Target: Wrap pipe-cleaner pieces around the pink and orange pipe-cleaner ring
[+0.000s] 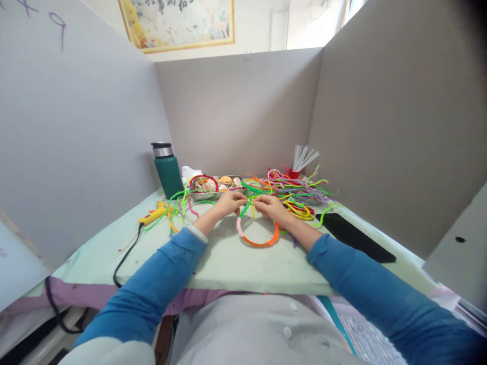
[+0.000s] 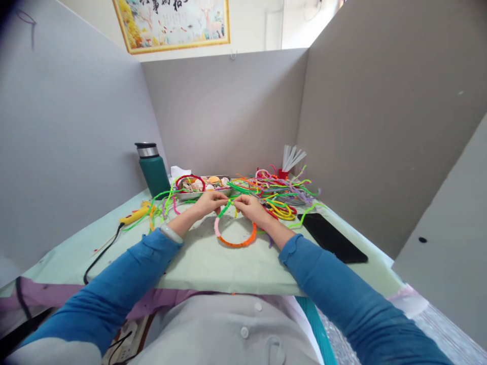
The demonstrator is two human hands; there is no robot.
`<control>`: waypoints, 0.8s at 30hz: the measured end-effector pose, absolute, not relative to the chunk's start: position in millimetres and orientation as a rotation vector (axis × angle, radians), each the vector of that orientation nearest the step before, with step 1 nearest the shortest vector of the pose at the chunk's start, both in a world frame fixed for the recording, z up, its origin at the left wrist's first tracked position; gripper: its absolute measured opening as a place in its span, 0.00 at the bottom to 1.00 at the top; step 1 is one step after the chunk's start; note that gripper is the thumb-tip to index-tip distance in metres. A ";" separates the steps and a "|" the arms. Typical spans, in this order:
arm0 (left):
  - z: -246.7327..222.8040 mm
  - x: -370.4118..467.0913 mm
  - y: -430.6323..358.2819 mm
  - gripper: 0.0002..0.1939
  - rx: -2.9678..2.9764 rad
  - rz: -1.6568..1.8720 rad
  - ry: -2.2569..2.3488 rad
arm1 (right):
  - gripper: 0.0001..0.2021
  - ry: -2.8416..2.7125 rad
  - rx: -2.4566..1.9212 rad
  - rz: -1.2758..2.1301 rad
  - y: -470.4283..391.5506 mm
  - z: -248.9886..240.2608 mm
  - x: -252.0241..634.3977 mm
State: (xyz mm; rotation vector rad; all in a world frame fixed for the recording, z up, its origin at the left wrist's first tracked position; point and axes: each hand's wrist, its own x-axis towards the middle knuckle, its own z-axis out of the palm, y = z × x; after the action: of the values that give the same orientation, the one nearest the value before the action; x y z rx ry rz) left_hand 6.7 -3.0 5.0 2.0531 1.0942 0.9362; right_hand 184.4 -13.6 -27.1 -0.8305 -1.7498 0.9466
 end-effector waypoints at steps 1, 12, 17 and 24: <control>4.7 6.5 -2.5 0.11 2.055 0.938 1.080 | 0.14 -1.753 -0.830 0.946 -14.3 -26.6 184.5; 1.5 6.3 2.3 0.11 2.235 0.988 1.116 | 0.14 -1.783 -0.886 0.935 -15.7 -25.6 184.3; 3.0 6.9 -0.6 0.10 2.420 0.987 1.093 | 0.13 -1.799 -0.926 0.940 -12.3 -29.4 184.1; 6.0 11.8 -6.4 0.08 2.511 0.967 1.129 | 0.12 -1.830 -0.948 0.942 -11.1 -31.5 183.9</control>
State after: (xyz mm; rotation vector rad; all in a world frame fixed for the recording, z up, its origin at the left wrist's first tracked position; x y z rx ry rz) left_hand 11.8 -6.4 6.0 2.5113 1.1290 0.9671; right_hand 183.9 -11.1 -31.5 -0.9484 -1.8305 0.9415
